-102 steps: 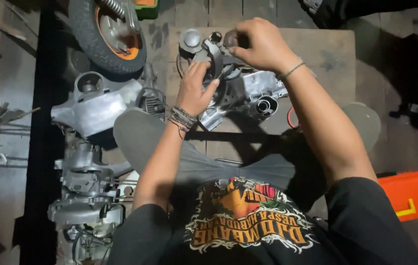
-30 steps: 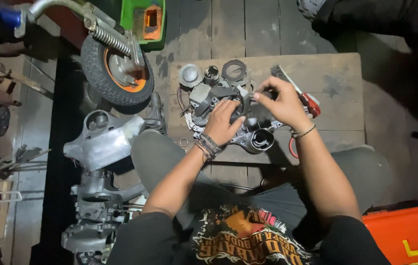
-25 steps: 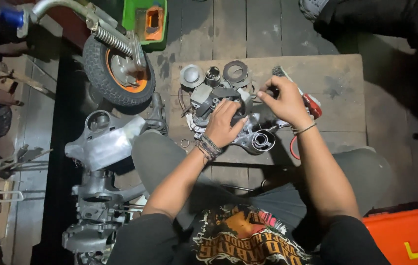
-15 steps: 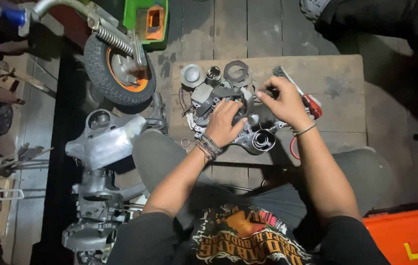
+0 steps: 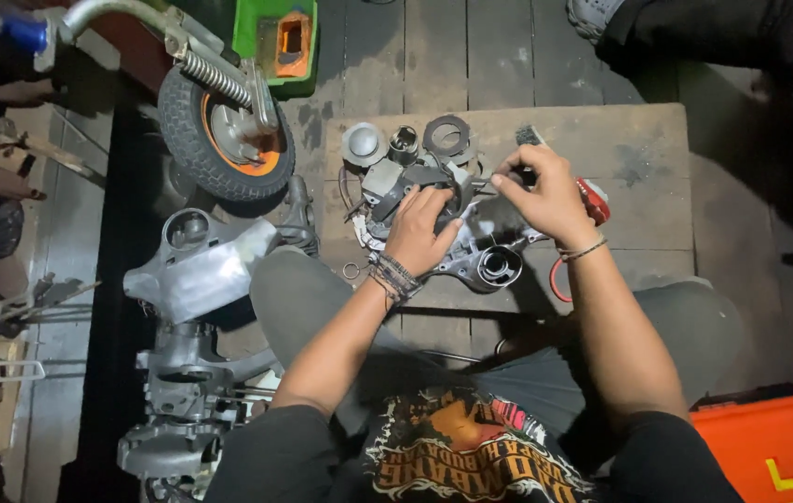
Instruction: Cleaning and inspecting various metal engine components on a wooden workbench using a brush.
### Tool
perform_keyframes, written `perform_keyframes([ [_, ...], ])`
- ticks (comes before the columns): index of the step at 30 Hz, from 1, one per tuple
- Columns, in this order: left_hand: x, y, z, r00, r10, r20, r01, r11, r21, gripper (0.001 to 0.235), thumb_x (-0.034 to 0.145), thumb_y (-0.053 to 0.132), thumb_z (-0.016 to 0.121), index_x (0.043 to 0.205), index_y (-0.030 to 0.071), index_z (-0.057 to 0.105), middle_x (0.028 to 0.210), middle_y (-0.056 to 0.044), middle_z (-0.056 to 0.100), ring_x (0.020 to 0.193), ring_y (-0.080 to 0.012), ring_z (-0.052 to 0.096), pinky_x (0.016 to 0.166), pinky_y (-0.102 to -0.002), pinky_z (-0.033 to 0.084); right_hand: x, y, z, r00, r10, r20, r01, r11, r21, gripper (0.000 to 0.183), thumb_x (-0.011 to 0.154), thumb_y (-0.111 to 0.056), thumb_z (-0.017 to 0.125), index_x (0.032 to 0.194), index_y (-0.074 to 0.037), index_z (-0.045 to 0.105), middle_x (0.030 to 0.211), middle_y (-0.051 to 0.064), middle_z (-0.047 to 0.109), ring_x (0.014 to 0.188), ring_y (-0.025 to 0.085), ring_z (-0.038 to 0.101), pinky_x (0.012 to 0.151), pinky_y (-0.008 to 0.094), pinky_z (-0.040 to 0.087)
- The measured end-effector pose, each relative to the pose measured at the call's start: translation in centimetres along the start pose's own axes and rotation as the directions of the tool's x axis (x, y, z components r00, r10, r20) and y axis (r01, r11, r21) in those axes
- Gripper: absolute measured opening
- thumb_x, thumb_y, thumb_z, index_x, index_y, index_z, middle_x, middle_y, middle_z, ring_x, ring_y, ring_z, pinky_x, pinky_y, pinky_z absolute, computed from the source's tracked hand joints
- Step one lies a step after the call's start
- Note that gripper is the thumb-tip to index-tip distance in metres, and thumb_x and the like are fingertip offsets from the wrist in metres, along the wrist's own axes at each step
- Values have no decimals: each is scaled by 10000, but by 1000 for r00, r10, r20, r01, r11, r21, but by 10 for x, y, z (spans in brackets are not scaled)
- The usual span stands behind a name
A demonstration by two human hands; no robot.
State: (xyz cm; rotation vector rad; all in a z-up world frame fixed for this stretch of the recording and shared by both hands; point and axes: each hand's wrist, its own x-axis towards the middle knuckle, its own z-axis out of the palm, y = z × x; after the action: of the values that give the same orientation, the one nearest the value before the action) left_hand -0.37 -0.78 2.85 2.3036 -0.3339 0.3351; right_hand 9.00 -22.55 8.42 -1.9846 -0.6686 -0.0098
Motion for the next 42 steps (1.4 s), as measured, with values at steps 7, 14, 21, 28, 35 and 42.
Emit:
perform_keyframes([
  [7,-1,2,0,998,44,-39,-45,999,-8,327,985,261,634,1218,34,590,1047,-140,625,1103,-376,627,1156,-569,314,-1,6,3,998,-42,49,47,993,-112,166,839,-73,829,898,-39,677,782,173,633,887,414,630,767,490,507],
  [14,-1,5,3,999,36,22,-37,998,41,349,975,265,635,1245,49,587,1070,-128,631,1115,-350,632,1184,-550,286,-1,-6,7,1000,4,11,-4,1000,12,135,869,-104,831,942,-91,719,812,138,651,867,336,654,798,419,513],
  [21,-5,-3,10,997,-20,70,17,999,39,374,974,282,630,1272,61,580,1085,-119,634,1125,-341,638,1186,-549,282,-4,1,4,999,-46,11,46,999,-25,149,858,-124,851,909,-92,714,793,132,673,864,373,654,794,434,515],
  [28,-1,0,-1,998,-22,57,22,1000,10,393,996,272,609,1309,37,566,1144,-162,634,1171,-366,615,1191,-553,275,-1,13,8,997,-72,19,74,984,-159,154,835,-102,843,903,-96,705,744,107,638,806,353,628,774,456,505],
  [35,-2,-6,6,998,-14,56,14,1000,-10,390,991,278,626,1286,31,565,1108,-164,634,1143,-372,620,1177,-559,295,-2,1,14,996,-79,39,79,997,-3,143,863,-110,839,924,-83,712,776,125,665,834,358,638,771,433,499],
  [42,-1,-3,2,999,14,33,-15,1000,21,375,968,275,643,1265,57,571,1088,-142,631,1125,-372,622,1164,-559,313,-2,0,10,996,-81,37,82,996,-33,131,874,-96,833,900,-84,704,768,111,647,805,333,617,740,416,485],
])
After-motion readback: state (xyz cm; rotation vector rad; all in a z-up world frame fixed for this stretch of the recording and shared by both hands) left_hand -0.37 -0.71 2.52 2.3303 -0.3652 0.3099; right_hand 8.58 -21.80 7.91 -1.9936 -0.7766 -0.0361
